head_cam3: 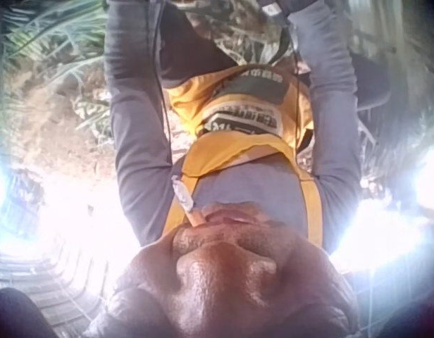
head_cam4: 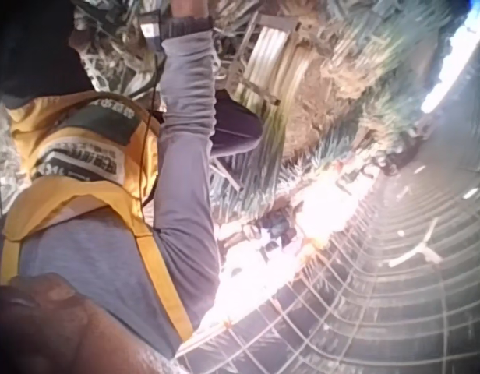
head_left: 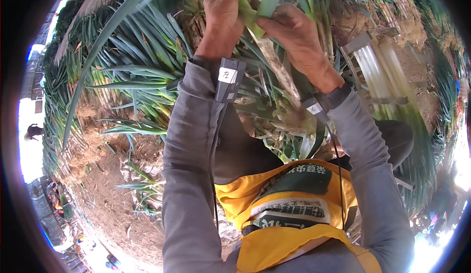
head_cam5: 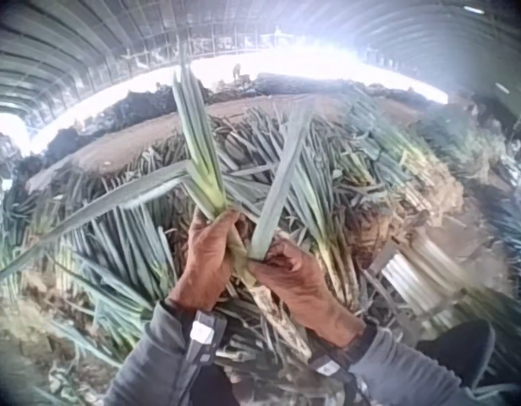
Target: The recorder is cleaning and stripping the outer layers of harvested leeks or green onions in an agricultural shed.
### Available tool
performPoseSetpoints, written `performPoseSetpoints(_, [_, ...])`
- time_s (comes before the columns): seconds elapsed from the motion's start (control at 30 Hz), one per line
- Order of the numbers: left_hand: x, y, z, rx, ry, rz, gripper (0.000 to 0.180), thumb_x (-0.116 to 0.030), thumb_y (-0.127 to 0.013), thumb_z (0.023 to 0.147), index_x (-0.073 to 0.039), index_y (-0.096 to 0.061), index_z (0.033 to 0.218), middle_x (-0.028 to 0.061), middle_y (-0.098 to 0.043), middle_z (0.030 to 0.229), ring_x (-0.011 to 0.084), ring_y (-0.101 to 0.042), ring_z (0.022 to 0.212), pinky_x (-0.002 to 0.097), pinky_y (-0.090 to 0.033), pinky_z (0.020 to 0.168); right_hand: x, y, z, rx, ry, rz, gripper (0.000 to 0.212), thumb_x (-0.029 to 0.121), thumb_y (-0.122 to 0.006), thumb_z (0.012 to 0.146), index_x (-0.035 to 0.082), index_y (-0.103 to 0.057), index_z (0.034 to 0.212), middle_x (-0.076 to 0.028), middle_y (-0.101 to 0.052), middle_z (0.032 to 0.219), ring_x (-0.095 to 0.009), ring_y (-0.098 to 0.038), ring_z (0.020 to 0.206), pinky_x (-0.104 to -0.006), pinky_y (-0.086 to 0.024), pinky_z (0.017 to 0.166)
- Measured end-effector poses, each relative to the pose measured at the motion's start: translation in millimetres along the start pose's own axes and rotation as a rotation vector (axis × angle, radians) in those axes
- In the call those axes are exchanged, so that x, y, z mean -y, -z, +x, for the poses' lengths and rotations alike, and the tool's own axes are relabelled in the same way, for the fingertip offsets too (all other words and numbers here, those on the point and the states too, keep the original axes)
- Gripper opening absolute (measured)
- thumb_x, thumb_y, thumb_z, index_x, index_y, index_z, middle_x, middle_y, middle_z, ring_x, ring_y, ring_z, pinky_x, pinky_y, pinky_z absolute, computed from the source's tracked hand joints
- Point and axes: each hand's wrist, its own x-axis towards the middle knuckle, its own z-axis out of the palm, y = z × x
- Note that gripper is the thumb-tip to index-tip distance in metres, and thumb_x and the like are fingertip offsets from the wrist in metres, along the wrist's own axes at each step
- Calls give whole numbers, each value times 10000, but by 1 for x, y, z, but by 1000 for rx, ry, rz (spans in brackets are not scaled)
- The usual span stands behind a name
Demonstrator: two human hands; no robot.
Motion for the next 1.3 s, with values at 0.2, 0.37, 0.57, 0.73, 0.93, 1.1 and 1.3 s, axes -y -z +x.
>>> performPoseSetpoints(0.2, [-6, 1, -4, -19, 5, 41, 199, -69, -698, 941, -69, -559, 1084, 33, -607, 786, 148, -623, 651, 323, -521, 528, -4, 14, -47, 31, -15, 236, 214, -1, -671, 942, 40, -660, 1152, -45, -718, 1049, -134, -693, 950, -301, -597, 814])
performPoseSetpoints(0.37, [7, 8, 2, -37, 85, 72, 176, -115, -719, 941, -75, -583, 1044, 26, -600, 783, 154, -599, 656, 361, -503, 583, -5, 21, -67, -4, -27, 262, 212, -12, -677, 936, 21, -643, 1143, -58, -706, 1073, -148, -685, 939, -304, -595, 841])
performPoseSetpoints(0.57, [-13, 71, 39, -286, 18, 308, 268, -148, -610, 1015, -61, -538, 1259, 53, -566, 848, 163, -545, 672, 324, -447, 583, 5, 40, -108, -58, -178, 175, 283, -21, -742, 873, 18, -634, 1132, -58, -692, 1054, -136, -662, 952, -313, -601, 794])
performPoseSetpoints(0.73, [-18, 105, 33, -109, -489, 329, 446, 23, -658, 907, -24, -535, 1333, 92, -674, 981, 181, -659, 803, 309, -551, 662, -63, 112, -128, 154, -528, -928, 339, 261, -716, 874, -11, -656, 1068, -145, -669, 880, -237, -656, 825, -400, -511, 691])
performPoseSetpoints(0.93, [-14, 49, 8, -301, -105, 191, 404, -128, -717, 927, -130, -530, 1286, -23, -593, 912, 82, -546, 690, 273, -460, 577, -25, 29, -104, 125, -40, -900, 395, 199, -749, 859, 33, -652, 1204, -193, -668, 1108, -400, -631, 1037, -464, -506, 894])
performPoseSetpoints(1.1, [8, 41, 16, -341, 22, 250, 441, -229, -719, 943, -158, -502, 1319, -32, -552, 943, 90, -519, 743, 288, -442, 624, -21, -28, -36, 47, 338, -916, 460, 167, -745, 865, 33, -588, 1276, -188, -665, 1106, -412, -630, 1010, -460, -520, 849])
performPoseSetpoints(1.3, [21, 55, 19, -276, 236, -110, 301, -142, -686, 937, -90, -526, 1187, 33, -591, 973, 178, -598, 828, 346, -499, 744, -35, -11, -9, 65, -124, -566, 405, 179, -661, 922, -21, -591, 1268, -222, -680, 964, -376, -666, 852, -416, -519, 801])
